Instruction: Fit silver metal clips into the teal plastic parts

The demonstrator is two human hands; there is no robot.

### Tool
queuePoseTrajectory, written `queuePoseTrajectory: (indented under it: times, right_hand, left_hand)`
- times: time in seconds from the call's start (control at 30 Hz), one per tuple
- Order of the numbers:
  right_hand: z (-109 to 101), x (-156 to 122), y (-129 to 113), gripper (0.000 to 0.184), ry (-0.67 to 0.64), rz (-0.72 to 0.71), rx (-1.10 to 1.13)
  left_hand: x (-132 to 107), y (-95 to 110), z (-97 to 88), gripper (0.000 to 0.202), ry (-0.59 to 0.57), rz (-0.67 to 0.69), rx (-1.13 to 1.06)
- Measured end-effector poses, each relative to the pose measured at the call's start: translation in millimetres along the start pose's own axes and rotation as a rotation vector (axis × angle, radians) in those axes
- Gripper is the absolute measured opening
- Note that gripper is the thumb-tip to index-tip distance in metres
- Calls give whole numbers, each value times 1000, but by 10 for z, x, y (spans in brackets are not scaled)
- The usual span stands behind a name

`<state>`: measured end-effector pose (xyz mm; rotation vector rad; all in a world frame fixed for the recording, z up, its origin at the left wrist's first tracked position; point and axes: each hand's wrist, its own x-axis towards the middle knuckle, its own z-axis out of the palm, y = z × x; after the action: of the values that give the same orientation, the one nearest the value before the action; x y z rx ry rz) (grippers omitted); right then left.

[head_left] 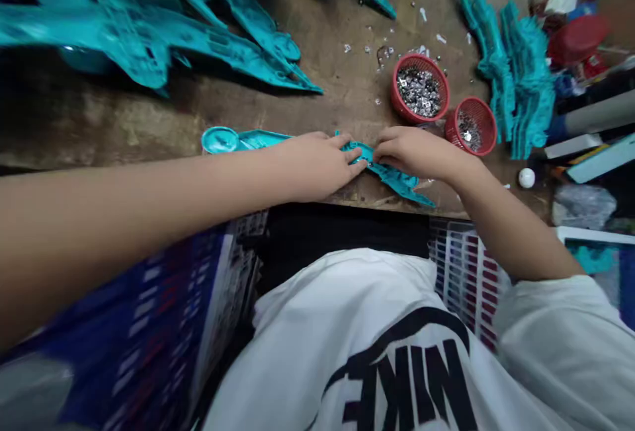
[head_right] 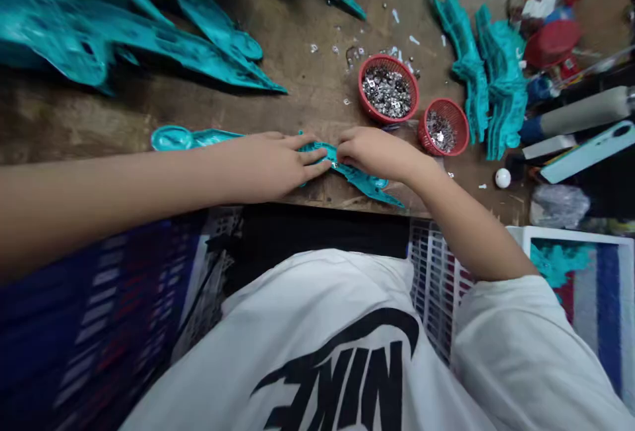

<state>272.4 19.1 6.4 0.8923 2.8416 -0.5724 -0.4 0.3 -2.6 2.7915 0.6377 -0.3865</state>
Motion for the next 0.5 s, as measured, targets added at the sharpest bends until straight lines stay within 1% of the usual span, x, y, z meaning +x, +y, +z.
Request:
queuePoseTrajectory:
  times: [0.2, 0.27, 0.5]
  right_hand:
    - [65, -50, 178, 25, 90, -26, 269]
    - [76, -54, 207, 23, 102, -20, 320]
    - [-40, -70, 87, 34, 51, 37, 258]
  left_hand:
    - [25, -44, 109, 72, 57, 2, -28]
    - [31, -58, 141, 72, 74, -4, -56]
    - [33, -92, 210, 72, 119, 11, -111]
